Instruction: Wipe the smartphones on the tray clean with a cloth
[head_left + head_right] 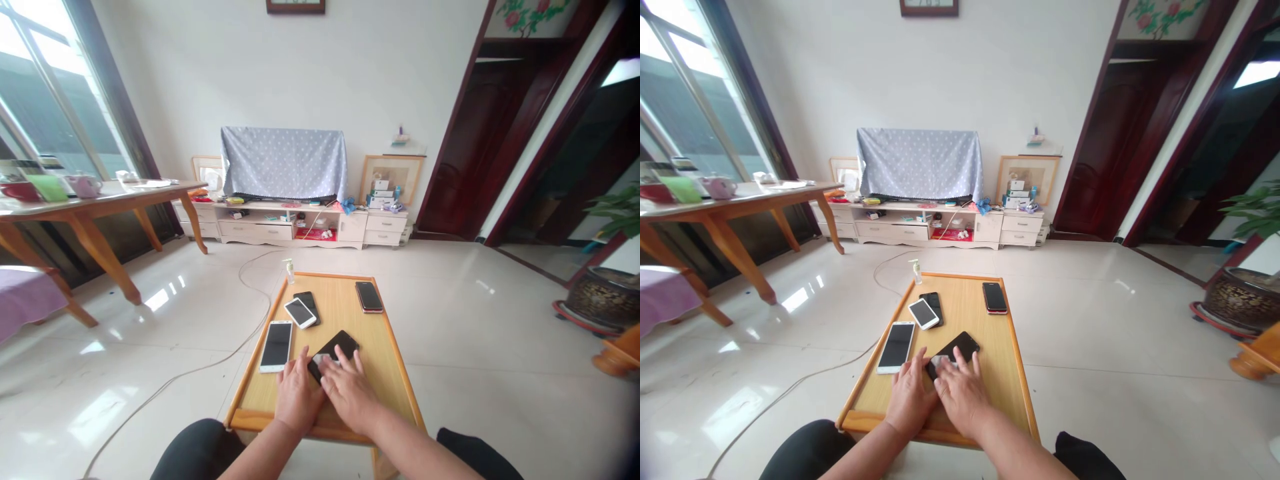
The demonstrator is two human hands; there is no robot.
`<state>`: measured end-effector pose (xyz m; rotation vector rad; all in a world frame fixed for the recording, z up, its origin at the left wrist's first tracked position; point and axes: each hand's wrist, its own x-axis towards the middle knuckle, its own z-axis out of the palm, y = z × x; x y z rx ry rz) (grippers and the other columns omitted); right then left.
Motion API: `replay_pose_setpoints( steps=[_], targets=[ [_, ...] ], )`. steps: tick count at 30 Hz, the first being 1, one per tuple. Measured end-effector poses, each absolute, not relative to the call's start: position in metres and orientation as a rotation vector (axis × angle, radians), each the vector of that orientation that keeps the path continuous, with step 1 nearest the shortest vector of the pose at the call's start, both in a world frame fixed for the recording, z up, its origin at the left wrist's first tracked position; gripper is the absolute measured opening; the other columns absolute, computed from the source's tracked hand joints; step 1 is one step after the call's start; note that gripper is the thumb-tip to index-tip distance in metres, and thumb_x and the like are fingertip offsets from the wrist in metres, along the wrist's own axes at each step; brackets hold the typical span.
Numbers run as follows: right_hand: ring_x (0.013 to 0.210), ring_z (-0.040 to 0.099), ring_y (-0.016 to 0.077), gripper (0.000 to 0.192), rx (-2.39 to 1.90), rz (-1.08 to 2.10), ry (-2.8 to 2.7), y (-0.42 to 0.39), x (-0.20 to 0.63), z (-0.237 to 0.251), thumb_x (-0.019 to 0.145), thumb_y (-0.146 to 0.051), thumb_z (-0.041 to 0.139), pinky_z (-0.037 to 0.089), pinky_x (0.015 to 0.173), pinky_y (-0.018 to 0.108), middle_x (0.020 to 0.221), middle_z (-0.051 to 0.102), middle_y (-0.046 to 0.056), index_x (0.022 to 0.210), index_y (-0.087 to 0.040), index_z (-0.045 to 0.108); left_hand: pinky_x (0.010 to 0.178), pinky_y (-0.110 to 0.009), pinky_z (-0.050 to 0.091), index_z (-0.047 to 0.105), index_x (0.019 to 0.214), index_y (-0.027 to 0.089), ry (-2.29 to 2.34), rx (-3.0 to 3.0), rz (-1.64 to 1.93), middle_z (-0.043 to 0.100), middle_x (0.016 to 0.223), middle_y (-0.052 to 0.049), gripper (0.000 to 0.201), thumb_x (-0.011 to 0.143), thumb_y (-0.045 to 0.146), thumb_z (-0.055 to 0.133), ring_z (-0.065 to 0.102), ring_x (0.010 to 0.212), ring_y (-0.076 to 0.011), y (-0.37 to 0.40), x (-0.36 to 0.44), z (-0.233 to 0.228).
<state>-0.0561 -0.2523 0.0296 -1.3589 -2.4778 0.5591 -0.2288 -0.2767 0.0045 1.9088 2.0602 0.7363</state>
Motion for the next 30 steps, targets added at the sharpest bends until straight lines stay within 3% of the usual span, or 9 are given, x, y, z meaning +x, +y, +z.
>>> replay_pose_setpoints(
  steps=[3, 8, 14, 21, 27, 30],
  targets=[
    [0.153, 0.009, 0.0247, 0.052, -1.32, 0.574, -2.497, -0.249, -0.057, 0.032, 0.106, -0.046, 0.013, -0.003, 0.12, 0.059, 0.155, 0.042, -0.008, 0.148, -0.04, 0.042, 0.107, -0.041, 0.028, 0.029, 0.149, 0.022, 2.051, 1.902, 0.718, 0.062, 0.135, -0.008, 0.076, 0.08, 0.031, 0.058, 0.048, 0.129, -0.0254, -0.277, -0.23, 0.006],
    [0.153, 0.007, 0.0291, 0.053, -1.712, 0.425, -2.31, -0.222, -0.049, 0.036, 0.105, -0.045, 0.016, -0.004, 0.117, 0.065, 0.154, 0.043, -0.002, 0.147, -0.034, 0.046, 0.107, -0.042, 0.028, 0.029, 0.149, 0.023, 2.051, 1.889, 0.722, 0.062, 0.134, -0.008, 0.086, 0.073, 0.036, 0.066, 0.049, 0.128, -0.0268, -0.276, -0.23, 0.01],
    [0.152, 0.012, 0.024, 0.049, -1.283, 0.532, -2.528, -0.235, -0.074, 0.031, 0.106, -0.041, 0.018, -0.002, 0.12, 0.061, 0.154, 0.044, -0.004, 0.148, -0.037, 0.043, 0.108, -0.042, 0.027, 0.027, 0.15, 0.022, 2.058, 1.885, 0.704, 0.061, 0.136, -0.009, 0.074, 0.083, 0.032, 0.054, 0.048, 0.13, -0.0263, -0.274, -0.228, 0.009],
    [0.153, 0.006, 0.0291, 0.051, -1.779, 0.443, -2.274, -0.193, -0.05, 0.03, 0.104, -0.04, 0.022, -0.005, 0.116, 0.068, 0.157, 0.039, 0.001, 0.15, -0.03, 0.041, 0.107, -0.041, 0.029, 0.028, 0.149, 0.022, 2.06, 1.907, 0.715, 0.062, 0.133, -0.008, 0.085, 0.073, 0.036, 0.064, 0.05, 0.127, -0.0266, -0.273, -0.227, 0.007],
    [0.152, 0.013, 0.0234, 0.05, -1.281, 0.579, -2.52, -0.228, -0.069, 0.026, 0.105, -0.042, 0.02, -0.005, 0.119, 0.061, 0.156, 0.04, -0.003, 0.152, -0.036, 0.036, 0.108, -0.042, 0.027, 0.027, 0.149, 0.021, 2.044, 1.911, 0.74, 0.062, 0.134, -0.008, 0.076, 0.079, 0.031, 0.057, 0.049, 0.129, -0.0254, -0.272, -0.227, 0.004],
    [0.153, 0.009, 0.0256, 0.049, -1.43, 0.558, -2.491, -0.218, -0.056, 0.032, 0.104, -0.041, 0.023, -0.006, 0.117, 0.065, 0.155, 0.041, -0.004, 0.151, -0.038, 0.037, 0.107, -0.042, 0.028, 0.027, 0.149, 0.021, 2.047, 1.9, 0.699, 0.061, 0.135, -0.009, 0.081, 0.077, 0.034, 0.061, 0.049, 0.129, -0.0272, -0.273, -0.227, 0.008]
  ],
)
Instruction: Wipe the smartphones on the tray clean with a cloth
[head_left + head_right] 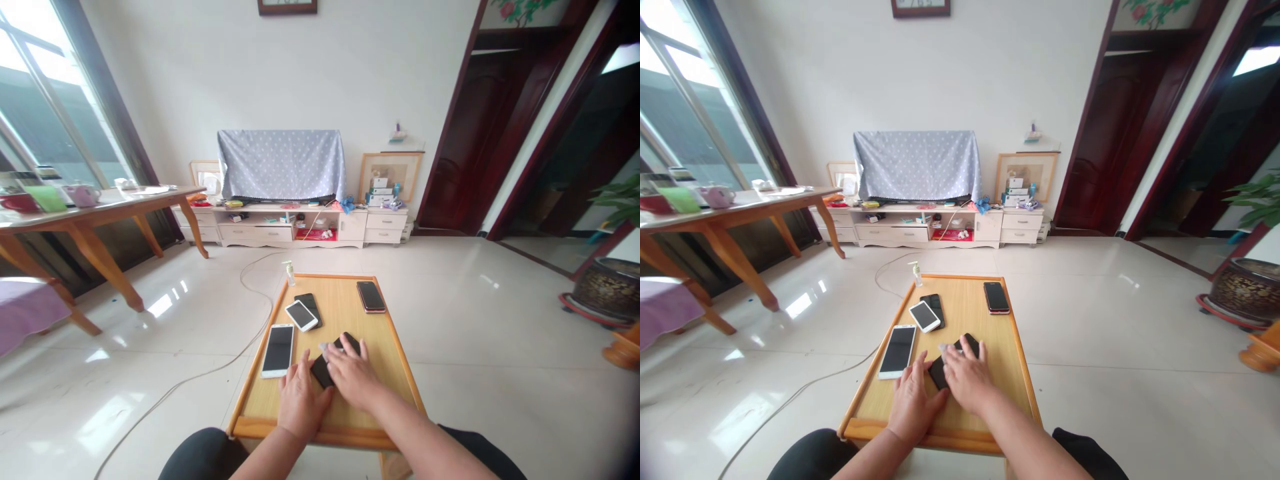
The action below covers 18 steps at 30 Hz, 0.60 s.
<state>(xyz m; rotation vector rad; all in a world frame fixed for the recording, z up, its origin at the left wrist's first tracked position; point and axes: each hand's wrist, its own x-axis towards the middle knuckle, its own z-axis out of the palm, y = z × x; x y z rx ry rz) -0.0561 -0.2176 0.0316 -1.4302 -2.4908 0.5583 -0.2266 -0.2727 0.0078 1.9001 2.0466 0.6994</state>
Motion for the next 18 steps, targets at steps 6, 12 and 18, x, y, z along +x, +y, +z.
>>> replay_pose_setpoints(
  steps=[6, 12, 18],
  targets=[
    [0.153, 0.008, 0.028, 0.051, -1.649, 0.498, -2.408, -0.216, -0.038, 0.037, 0.103, -0.039, 0.025, -0.006, 0.117, 0.065, 0.158, 0.036, 0.002, 0.152, -0.029, 0.038, 0.106, -0.042, 0.029, 0.03, 0.148, 0.021, 2.064, 1.92, 0.695, 0.062, 0.134, -0.008, 0.082, 0.076, 0.037, 0.064, 0.05, 0.128, -0.0273, -0.275, -0.225, 0.01],
    [0.152, 0.016, 0.024, 0.049, -1.26, 0.632, -2.554, -0.254, -0.043, 0.033, 0.105, -0.039, 0.022, -0.007, 0.119, 0.061, 0.157, 0.038, -0.002, 0.151, -0.037, 0.038, 0.108, -0.041, 0.028, 0.034, 0.148, 0.02, 2.059, 1.92, 0.592, 0.059, 0.139, -0.01, 0.076, 0.078, 0.035, 0.061, 0.046, 0.132, -0.027, -0.275, -0.223, 0.014],
    [0.153, 0.008, 0.0273, 0.05, -1.687, 0.441, -2.368, -0.237, -0.011, 0.032, 0.103, -0.038, 0.026, -0.008, 0.118, 0.063, 0.157, 0.038, 0.002, 0.15, -0.028, 0.042, 0.108, -0.04, 0.029, 0.041, 0.143, 0.02, 2.08, 1.944, 0.558, 0.061, 0.136, -0.011, 0.074, 0.076, 0.041, 0.064, 0.048, 0.13, -0.0265, -0.276, -0.219, 0.022]
  ],
)
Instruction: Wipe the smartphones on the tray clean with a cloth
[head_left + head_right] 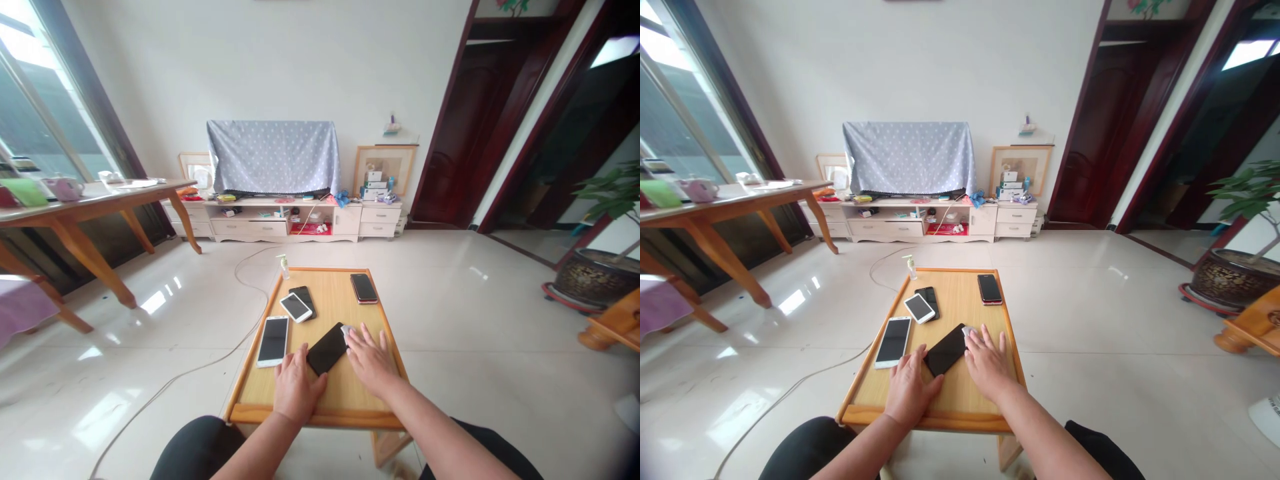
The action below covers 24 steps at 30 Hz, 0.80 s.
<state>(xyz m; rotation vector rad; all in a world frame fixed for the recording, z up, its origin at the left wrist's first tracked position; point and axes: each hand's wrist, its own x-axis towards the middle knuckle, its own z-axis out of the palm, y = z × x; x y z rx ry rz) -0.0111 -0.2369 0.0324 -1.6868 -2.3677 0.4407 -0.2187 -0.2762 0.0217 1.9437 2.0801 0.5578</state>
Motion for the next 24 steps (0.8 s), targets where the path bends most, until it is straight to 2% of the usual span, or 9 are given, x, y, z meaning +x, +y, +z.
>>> replay_pose_setpoints(
  steps=[6, 12, 16, 19, 22, 24],
  targets=[
    [0.152, 0.013, 0.0234, 0.049, -1.292, 0.544, -2.544, -0.264, -0.023, 0.032, 0.104, -0.039, 0.023, -0.004, 0.12, 0.059, 0.157, 0.038, -0.003, 0.151, -0.035, 0.039, 0.107, -0.04, 0.03, 0.044, 0.141, 0.022, 2.081, 1.96, 0.523, 0.061, 0.136, -0.01, 0.069, 0.078, 0.046, 0.062, 0.048, 0.131, -0.0267, -0.276, -0.218, 0.022],
    [0.153, 0.011, 0.0262, 0.05, -1.789, 0.424, -2.298, -0.225, 0.002, 0.033, 0.102, -0.033, 0.027, -0.005, 0.117, 0.065, 0.156, 0.041, 0.002, 0.149, -0.031, 0.043, 0.106, -0.04, 0.031, 0.046, 0.139, 0.023, 2.1, 1.993, 0.524, 0.062, 0.134, -0.009, 0.067, 0.077, 0.043, 0.062, 0.049, 0.129, -0.0271, -0.276, -0.216, 0.021],
    [0.151, 0.019, 0.0249, 0.051, -1.558, 0.446, -2.412, -0.236, -0.014, 0.027, 0.101, -0.034, 0.031, -0.005, 0.12, 0.059, 0.157, 0.038, 0.005, 0.149, -0.027, 0.043, 0.103, -0.04, 0.033, 0.051, 0.133, 0.025, 2.089, 2.049, 0.571, 0.065, 0.129, -0.007, 0.059, 0.078, 0.043, 0.061, 0.051, 0.124, -0.0269, -0.277, -0.213, 0.02],
    [0.148, 0.028, 0.0225, 0.05, -1.313, 0.495, -2.507, -0.245, -0.03, 0.024, 0.1, -0.032, 0.032, -0.006, 0.121, 0.056, 0.157, 0.04, 0.003, 0.148, -0.03, 0.043, 0.102, -0.041, 0.034, 0.057, 0.128, 0.025, 2.082, 2.065, 0.574, 0.066, 0.128, -0.007, 0.052, 0.08, 0.044, 0.061, 0.052, 0.122, -0.0269, -0.278, -0.211, 0.023],
    [0.147, 0.03, 0.0244, 0.052, -1.403, 0.474, -2.464, -0.234, -0.027, 0.025, 0.096, -0.024, 0.036, -0.008, 0.119, 0.06, 0.155, 0.043, 0.002, 0.145, -0.03, 0.047, 0.102, -0.04, 0.036, 0.061, 0.123, 0.025, 2.063, 2.078, 0.549, 0.065, 0.13, -0.007, 0.046, 0.08, 0.041, 0.06, 0.052, 0.122, -0.0272, -0.278, -0.21, 0.027],
    [0.147, 0.029, 0.0253, 0.06, -1.552, 0.45, -2.395, -0.221, -0.017, 0.026, 0.088, -0.015, 0.04, -0.007, 0.119, 0.06, 0.156, 0.042, 0.004, 0.146, -0.028, 0.047, 0.102, -0.04, 0.037, 0.063, 0.121, 0.025, 2.049, 2.089, 0.545, 0.064, 0.131, -0.007, 0.044, 0.08, 0.039, 0.06, 0.053, 0.123, -0.0271, -0.279, -0.211, 0.028]
  ],
)
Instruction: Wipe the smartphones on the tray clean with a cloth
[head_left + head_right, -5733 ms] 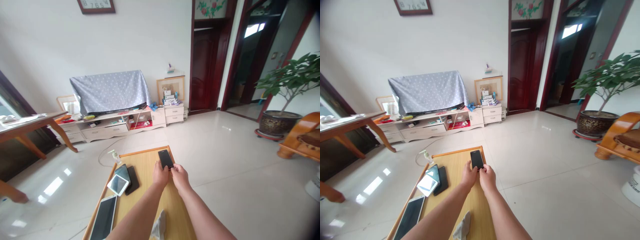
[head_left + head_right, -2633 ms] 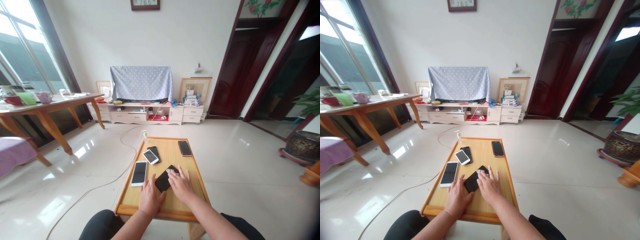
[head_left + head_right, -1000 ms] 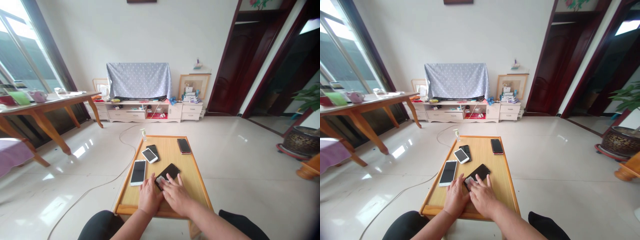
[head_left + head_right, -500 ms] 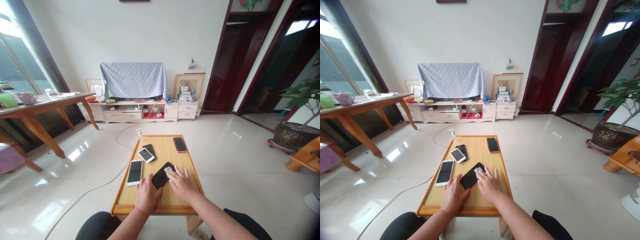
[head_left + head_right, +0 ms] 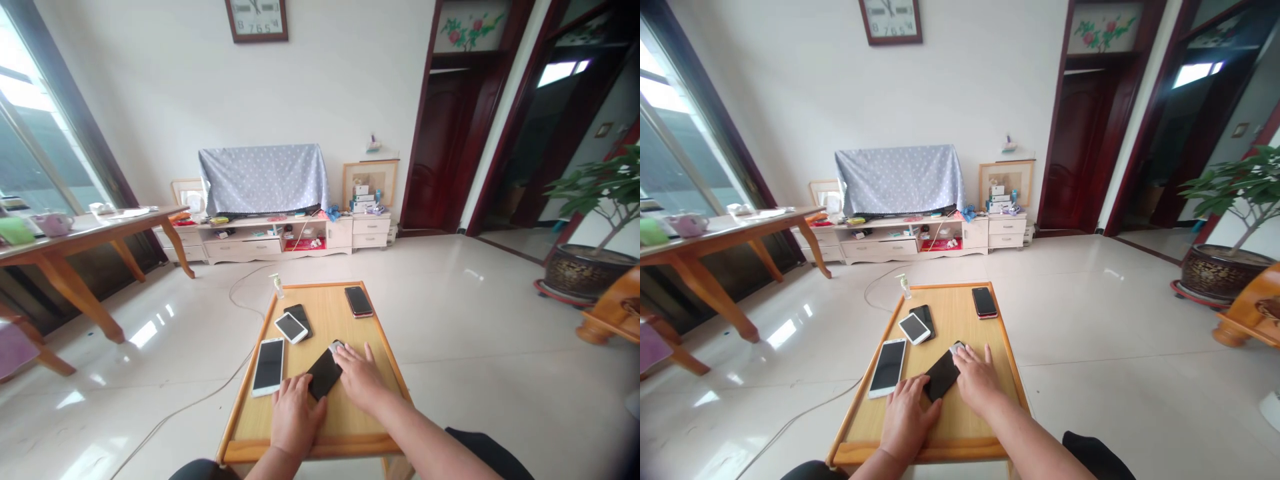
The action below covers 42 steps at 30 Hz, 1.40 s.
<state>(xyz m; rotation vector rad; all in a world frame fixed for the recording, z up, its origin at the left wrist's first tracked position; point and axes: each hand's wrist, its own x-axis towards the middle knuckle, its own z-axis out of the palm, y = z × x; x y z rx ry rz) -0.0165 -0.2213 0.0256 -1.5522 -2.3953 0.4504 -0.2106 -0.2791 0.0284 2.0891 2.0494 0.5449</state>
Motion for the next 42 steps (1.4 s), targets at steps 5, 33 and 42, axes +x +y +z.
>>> replay_pose_setpoints(
  steps=[5, 33, 42],
  targets=[
    [0.147, 0.029, 0.022, 0.067, -1.462, 0.437, -2.412, -0.215, -0.006, 0.022, 0.078, -0.009, 0.044, 0.002, 0.122, 0.053, 0.154, 0.045, 0.005, 0.142, -0.026, 0.051, 0.103, -0.039, 0.039, 0.065, 0.119, 0.025, 2.049, 2.132, 0.598, 0.066, 0.13, -0.006, 0.041, 0.08, 0.035, 0.061, 0.056, 0.121, -0.0263, -0.279, -0.213, 0.024],
    [0.095, 0.065, 0.0197, 0.029, -1.389, 0.589, -1.538, -0.192, -0.008, 0.014, 0.082, -0.019, 0.047, 0.05, 0.086, 0.031, 0.102, 0.069, 0.004, 0.099, -0.023, 0.069, 0.08, -0.033, 0.049, 0.058, 0.11, 0.024, 1.746, 1.661, 1.085, 0.071, 0.096, -0.004, 0.035, 0.099, 0.05, 0.037, 0.066, 0.088, -0.0207, -0.276, -0.222, 0.012],
    [0.094, 0.063, 0.019, 0.02, -1.427, 0.42, -1.619, -0.205, -0.013, 0.024, 0.084, -0.02, 0.049, 0.046, 0.083, 0.029, 0.098, 0.068, 0.002, 0.096, -0.024, 0.064, 0.082, -0.033, 0.047, 0.057, 0.115, 0.024, 1.899, 1.656, 0.884, 0.073, 0.101, -0.006, 0.038, 0.098, 0.048, 0.033, 0.068, 0.095, -0.0228, -0.272, -0.218, 0.018]
  ],
)
